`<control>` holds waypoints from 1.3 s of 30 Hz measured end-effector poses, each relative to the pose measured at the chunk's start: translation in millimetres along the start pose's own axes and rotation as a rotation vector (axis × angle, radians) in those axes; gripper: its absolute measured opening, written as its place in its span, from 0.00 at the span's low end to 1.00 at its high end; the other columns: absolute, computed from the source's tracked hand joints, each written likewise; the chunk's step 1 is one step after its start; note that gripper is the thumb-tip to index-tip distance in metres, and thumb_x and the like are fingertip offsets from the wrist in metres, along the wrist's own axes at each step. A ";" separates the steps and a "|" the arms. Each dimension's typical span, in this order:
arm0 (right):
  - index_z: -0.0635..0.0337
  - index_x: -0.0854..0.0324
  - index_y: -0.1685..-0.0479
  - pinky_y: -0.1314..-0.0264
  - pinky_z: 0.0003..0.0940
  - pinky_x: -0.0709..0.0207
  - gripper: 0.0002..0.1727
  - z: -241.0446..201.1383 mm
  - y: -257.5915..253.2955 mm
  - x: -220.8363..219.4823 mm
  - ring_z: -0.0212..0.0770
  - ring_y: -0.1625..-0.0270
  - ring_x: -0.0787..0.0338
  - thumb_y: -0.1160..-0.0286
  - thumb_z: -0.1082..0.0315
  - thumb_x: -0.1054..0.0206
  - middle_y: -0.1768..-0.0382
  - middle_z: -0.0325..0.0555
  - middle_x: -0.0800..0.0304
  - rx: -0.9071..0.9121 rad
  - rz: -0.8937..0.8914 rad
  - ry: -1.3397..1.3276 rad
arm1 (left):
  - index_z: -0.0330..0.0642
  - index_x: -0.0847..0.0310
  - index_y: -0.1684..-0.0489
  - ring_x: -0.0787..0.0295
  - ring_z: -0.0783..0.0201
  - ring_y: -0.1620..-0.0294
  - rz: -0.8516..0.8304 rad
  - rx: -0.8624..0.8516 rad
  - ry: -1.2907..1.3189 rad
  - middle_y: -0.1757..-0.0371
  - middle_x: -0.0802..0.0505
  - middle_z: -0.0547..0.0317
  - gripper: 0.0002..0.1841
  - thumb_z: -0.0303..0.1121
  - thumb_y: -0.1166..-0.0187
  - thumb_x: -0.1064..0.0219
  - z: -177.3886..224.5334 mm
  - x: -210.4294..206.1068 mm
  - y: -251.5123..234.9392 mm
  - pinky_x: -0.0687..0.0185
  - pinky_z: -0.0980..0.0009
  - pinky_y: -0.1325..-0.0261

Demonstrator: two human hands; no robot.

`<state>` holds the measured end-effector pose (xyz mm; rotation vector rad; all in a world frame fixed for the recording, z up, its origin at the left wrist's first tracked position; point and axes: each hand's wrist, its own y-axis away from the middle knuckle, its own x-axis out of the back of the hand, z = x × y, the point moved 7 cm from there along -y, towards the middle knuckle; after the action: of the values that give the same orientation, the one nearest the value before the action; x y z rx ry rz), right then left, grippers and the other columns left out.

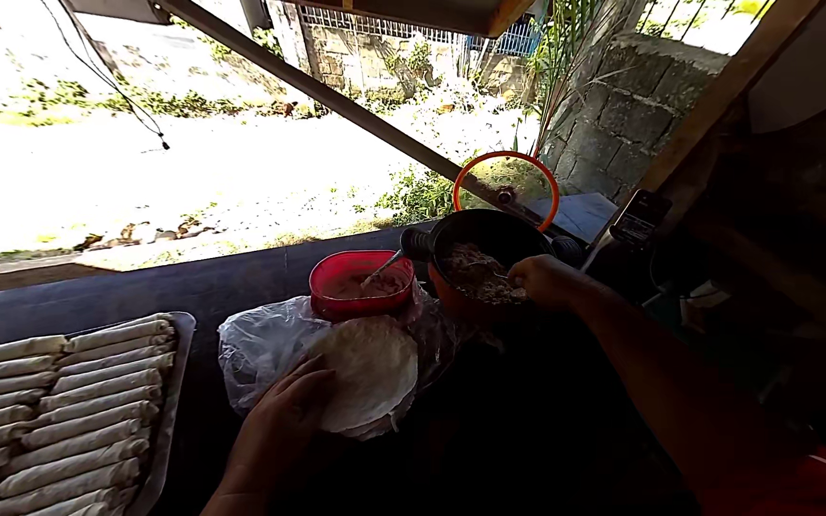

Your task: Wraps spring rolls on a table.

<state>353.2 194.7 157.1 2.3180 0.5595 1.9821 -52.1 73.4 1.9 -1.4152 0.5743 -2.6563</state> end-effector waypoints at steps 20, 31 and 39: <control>0.50 0.06 0.54 0.50 0.49 0.15 0.12 24.9 -3.7 32.6 0.39 0.59 0.08 0.12 0.68 0.39 0.62 0.42 0.05 0.032 0.180 -0.292 | 0.59 0.17 0.28 0.28 0.63 0.15 -0.084 0.037 0.130 0.17 0.20 0.63 0.23 0.48 0.23 0.31 4.3 11.3 -1.2 0.30 0.51 0.15; 0.46 0.08 0.54 0.59 0.36 0.12 0.09 -132.2 29.3 -14.2 0.28 0.66 0.10 0.16 0.65 0.35 0.65 0.33 0.07 0.412 0.042 -0.247 | 0.60 0.21 0.22 0.38 0.66 0.09 -0.197 0.076 0.118 0.14 0.23 0.66 0.29 0.52 0.25 0.28 2.7 3.0 -1.5 0.40 0.52 0.10; 0.44 0.09 0.44 0.48 0.46 0.12 0.16 -171.2 38.0 -109.6 0.43 0.50 0.07 0.14 0.63 0.44 0.51 0.42 0.10 0.463 0.054 0.187 | 0.60 0.24 0.19 0.43 0.63 0.07 -0.225 0.037 0.130 0.13 0.25 0.62 0.42 0.64 0.38 0.23 6.3 3.2 -1.9 0.47 0.50 0.08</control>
<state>184.7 92.5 94.3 2.4117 1.0845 2.3143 -48.5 72.6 8.3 -1.3807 0.3934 -2.9342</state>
